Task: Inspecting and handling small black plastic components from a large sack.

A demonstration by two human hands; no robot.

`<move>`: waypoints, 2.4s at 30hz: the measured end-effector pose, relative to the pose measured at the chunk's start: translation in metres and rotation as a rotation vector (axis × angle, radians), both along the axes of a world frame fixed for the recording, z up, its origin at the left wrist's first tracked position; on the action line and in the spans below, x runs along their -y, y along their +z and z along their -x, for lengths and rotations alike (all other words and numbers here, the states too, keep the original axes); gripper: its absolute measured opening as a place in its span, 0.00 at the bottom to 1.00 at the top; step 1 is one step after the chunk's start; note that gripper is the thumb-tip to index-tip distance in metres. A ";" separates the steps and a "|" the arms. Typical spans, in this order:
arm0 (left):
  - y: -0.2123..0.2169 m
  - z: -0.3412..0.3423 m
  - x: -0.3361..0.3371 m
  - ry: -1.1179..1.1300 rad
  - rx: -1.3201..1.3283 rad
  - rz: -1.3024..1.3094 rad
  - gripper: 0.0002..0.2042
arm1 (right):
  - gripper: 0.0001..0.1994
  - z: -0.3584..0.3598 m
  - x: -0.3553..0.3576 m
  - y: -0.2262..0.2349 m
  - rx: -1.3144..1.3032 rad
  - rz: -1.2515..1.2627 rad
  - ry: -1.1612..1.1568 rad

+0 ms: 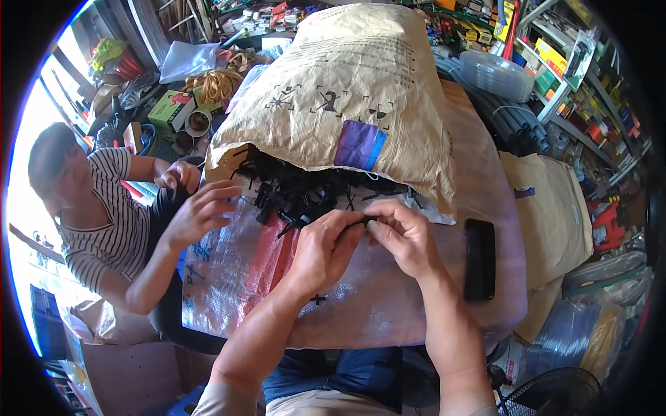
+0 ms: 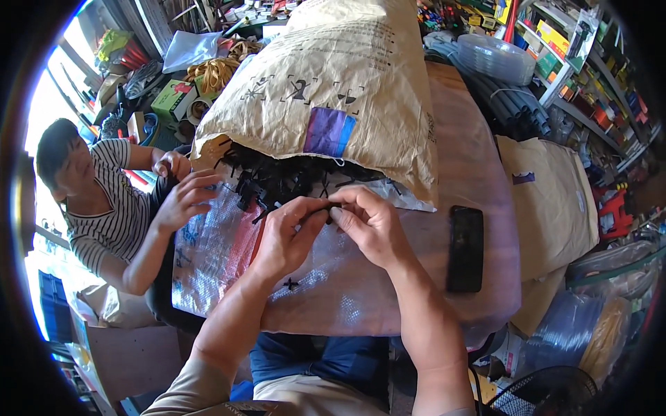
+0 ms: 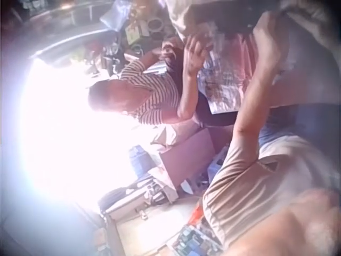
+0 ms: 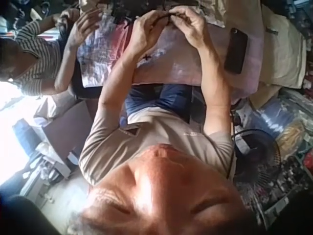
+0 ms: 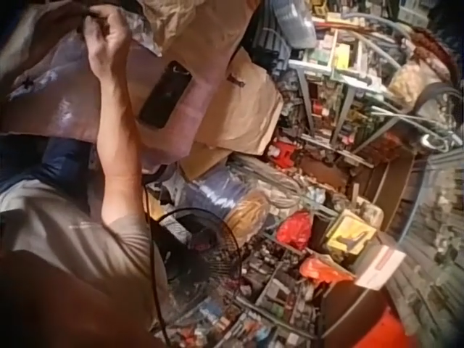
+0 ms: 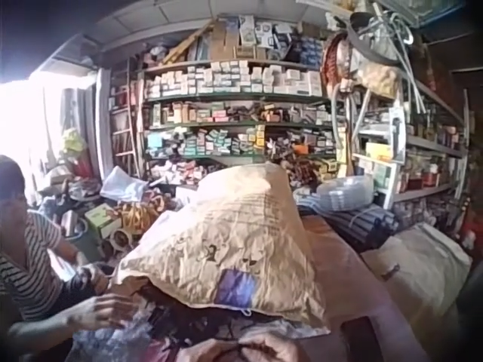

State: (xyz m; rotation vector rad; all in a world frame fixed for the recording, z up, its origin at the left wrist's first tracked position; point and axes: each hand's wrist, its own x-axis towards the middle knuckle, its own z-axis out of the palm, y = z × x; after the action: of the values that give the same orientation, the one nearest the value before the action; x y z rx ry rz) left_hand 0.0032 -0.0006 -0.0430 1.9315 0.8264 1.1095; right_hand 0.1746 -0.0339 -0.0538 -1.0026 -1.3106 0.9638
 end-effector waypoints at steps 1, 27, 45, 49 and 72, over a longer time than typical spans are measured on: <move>-0.001 0.001 -0.001 0.007 0.012 0.001 0.07 | 0.08 0.003 0.001 -0.001 -0.052 0.059 0.034; -0.013 -0.011 0.008 0.075 0.046 -0.273 0.07 | 0.06 0.006 0.002 -0.011 -0.238 0.002 0.123; 0.000 0.011 -0.003 -0.395 0.224 0.656 0.15 | 0.07 -0.013 0.011 0.017 0.049 0.202 0.129; 0.008 0.011 0.000 -0.317 -0.051 0.390 0.16 | 0.06 -0.016 0.016 0.025 0.051 0.350 0.216; 0.012 0.034 -0.027 -0.084 0.490 0.741 0.10 | 0.13 0.022 0.000 -0.007 0.824 -0.129 -0.184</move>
State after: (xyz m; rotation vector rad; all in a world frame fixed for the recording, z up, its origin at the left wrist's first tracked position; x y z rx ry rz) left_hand -0.0305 0.0266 -0.0308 1.0171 0.7286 0.9767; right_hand 0.1531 -0.0335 -0.0612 -1.4618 -1.8720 0.3014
